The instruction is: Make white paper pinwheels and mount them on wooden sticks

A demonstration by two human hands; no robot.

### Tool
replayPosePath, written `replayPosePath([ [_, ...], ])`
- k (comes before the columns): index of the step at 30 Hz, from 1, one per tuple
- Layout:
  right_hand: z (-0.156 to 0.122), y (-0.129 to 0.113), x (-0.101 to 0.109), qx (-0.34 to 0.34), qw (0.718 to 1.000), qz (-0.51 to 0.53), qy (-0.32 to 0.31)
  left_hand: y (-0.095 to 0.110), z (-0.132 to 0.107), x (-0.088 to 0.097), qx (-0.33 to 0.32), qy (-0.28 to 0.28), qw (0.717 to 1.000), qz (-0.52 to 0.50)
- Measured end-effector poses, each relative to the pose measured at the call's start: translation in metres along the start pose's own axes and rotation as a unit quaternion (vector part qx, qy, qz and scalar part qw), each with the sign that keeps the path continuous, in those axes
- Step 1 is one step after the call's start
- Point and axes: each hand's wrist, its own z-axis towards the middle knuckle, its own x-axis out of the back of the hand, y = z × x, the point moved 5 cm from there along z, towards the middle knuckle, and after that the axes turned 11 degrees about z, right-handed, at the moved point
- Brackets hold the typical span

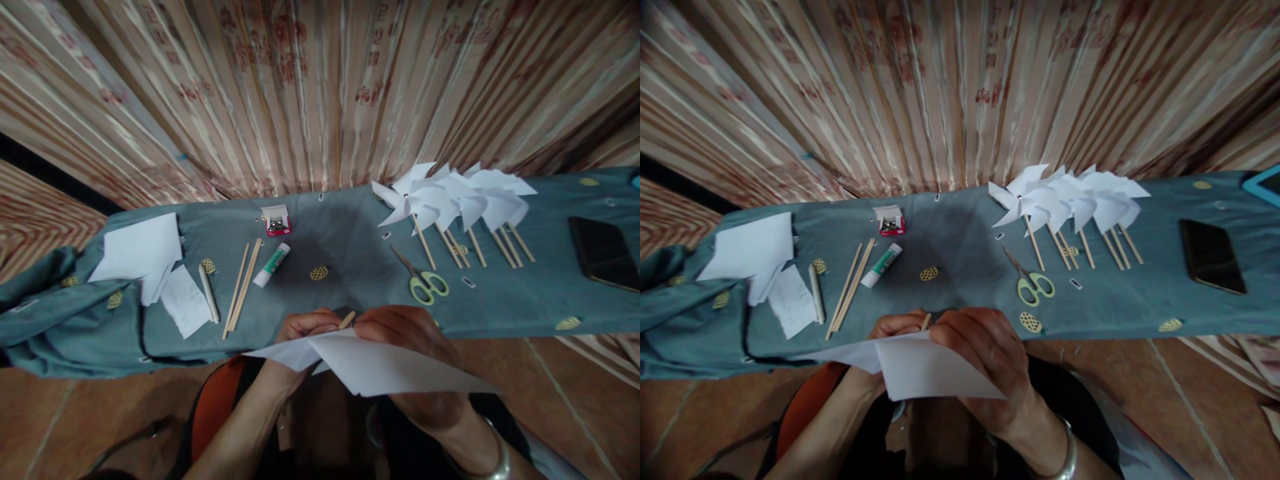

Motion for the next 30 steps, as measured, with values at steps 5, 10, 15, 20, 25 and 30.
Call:
replayPosePath([
  [5, 0.0022, -0.0011, -0.0007, 0.025, 0.999, -0.023, -0.001, -0.0014, 0.0006, -0.0012, -0.002, -0.011, 1.000, -0.006],
  [10, 0.0040, -0.0009, -0.0002, 0.025, 1.000, -0.018, -0.006, 0.0018, 0.0030, -0.0029, -0.007, -0.009, 1.000, -0.007],
  [15, 0.0029, 0.0002, -0.0008, 0.018, 1.000, 0.002, 0.001, 0.0035, 0.0035, -0.0002, -0.013, 0.005, 1.000, -0.002],
  [20, 0.0019, 0.0001, -0.0019, 0.018, 1.000, -0.001, -0.007, 0.0048, 0.0039, 0.0019, -0.030, 0.015, 0.999, 0.011],
  [25, 0.0032, -0.0010, -0.0027, 0.023, 1.000, -0.013, -0.006, 0.0043, 0.0039, 0.0040, -0.038, 0.026, 0.999, 0.019],
  [30, 0.0030, -0.0016, -0.0037, 0.020, 1.000, -0.006, -0.013, 0.0045, 0.0046, 0.0057, -0.045, 0.023, 0.999, 0.016],
])
